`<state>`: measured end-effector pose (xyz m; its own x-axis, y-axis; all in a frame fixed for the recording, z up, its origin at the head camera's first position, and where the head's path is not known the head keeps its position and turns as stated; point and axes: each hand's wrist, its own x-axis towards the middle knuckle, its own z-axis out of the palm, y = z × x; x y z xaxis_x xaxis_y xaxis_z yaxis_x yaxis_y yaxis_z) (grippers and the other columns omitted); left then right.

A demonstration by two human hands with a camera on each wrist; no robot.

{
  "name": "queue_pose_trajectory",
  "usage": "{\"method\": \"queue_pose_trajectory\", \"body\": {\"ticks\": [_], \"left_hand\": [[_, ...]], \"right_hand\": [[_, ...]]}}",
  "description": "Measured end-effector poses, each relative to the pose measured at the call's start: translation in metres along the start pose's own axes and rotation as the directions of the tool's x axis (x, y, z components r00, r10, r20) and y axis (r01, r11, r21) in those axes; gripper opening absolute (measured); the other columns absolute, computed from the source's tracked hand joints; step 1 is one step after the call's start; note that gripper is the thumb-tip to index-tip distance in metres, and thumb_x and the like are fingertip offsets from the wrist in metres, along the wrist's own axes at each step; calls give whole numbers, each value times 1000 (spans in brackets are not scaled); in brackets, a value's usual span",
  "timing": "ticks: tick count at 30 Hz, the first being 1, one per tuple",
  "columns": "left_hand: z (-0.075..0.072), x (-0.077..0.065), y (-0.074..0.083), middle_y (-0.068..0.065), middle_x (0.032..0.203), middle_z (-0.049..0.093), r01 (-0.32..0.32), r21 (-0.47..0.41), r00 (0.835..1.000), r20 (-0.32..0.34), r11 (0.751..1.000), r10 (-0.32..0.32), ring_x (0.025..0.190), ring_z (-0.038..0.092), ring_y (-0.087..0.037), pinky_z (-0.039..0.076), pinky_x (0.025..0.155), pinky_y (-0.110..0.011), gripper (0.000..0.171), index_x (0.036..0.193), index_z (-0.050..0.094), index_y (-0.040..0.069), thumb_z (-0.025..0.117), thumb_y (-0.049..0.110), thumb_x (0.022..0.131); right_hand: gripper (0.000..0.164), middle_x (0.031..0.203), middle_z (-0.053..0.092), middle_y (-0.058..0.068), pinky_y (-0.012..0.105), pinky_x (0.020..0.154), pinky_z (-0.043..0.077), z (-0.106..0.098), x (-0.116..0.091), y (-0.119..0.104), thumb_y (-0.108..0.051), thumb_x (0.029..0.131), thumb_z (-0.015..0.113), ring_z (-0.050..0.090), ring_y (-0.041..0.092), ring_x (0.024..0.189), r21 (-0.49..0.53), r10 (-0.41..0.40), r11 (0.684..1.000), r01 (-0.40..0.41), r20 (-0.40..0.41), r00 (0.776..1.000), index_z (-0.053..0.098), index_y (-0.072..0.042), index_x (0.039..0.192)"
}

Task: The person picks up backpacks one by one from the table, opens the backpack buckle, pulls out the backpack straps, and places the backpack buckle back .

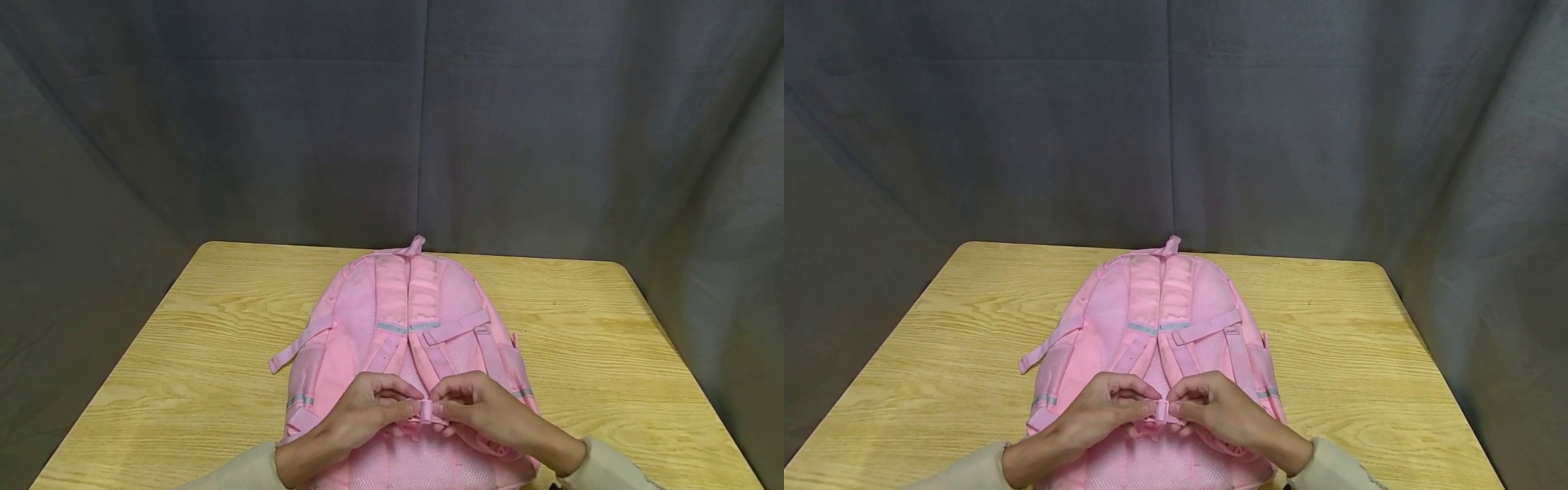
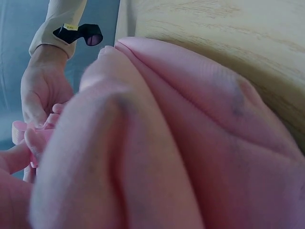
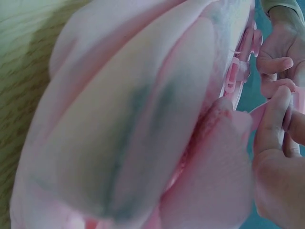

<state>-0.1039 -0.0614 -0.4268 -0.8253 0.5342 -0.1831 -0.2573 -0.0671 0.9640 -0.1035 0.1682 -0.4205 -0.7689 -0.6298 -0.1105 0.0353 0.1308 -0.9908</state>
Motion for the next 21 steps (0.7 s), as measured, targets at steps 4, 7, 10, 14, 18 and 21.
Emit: {"method": "queue_pose_trajectory", "body": {"ticks": [4,7,10,14,18,21], "left_hand": [[1,0,0,-5,86,70,-13,-1,1000,5,1000,13,79,73,-26,60,64,-26,26,106,66,-14,71,5,89],[1,-1,0,-5,85,70,-23,-7,1000,11,1000,23,78,73,-23,60,64,-26,27,107,65,-16,70,4,89],[1,-1,0,-4,84,70,-26,16,1000,3,1000,26,74,71,-17,58,60,-23,27,106,66,-15,71,5,89],[0,-2,0,-3,85,71,-18,47,1000,-12,999,19,72,69,-13,56,57,-20,26,104,68,-11,73,9,89],[0,-3,1,-4,86,72,-6,46,1000,-15,999,7,73,70,-14,56,57,-20,26,104,69,-9,74,11,89],[0,-4,1,-4,86,72,-4,51,1000,-19,999,5,71,69,-12,55,57,-20,26,104,69,-9,74,11,88]], "right_hand": [[19,84,69,7,27,71,60,1,0,-1,-8,98,60,67,11,77,15,17,1000,-17,-2,1000,64,10,102],[19,83,69,6,26,71,60,2,0,-2,-8,98,59,67,11,77,23,35,999,-34,-6,999,65,10,102],[18,83,69,7,26,70,60,2,0,-2,-7,98,59,67,12,76,27,39,999,-39,-6,999,64,10,103],[17,81,69,9,24,65,58,1,-1,-2,-9,98,60,65,12,71,-7,32,999,-32,-8,999,65,7,101],[15,79,67,9,22,59,53,1,-2,-3,-10,97,61,62,12,66,-35,29,999,-29,-12,1000,65,4,101],[14,80,67,11,22,58,53,2,-3,-5,-11,97,62,61,12,66,-41,47,998,-48,-20,999,66,2,102]]}}
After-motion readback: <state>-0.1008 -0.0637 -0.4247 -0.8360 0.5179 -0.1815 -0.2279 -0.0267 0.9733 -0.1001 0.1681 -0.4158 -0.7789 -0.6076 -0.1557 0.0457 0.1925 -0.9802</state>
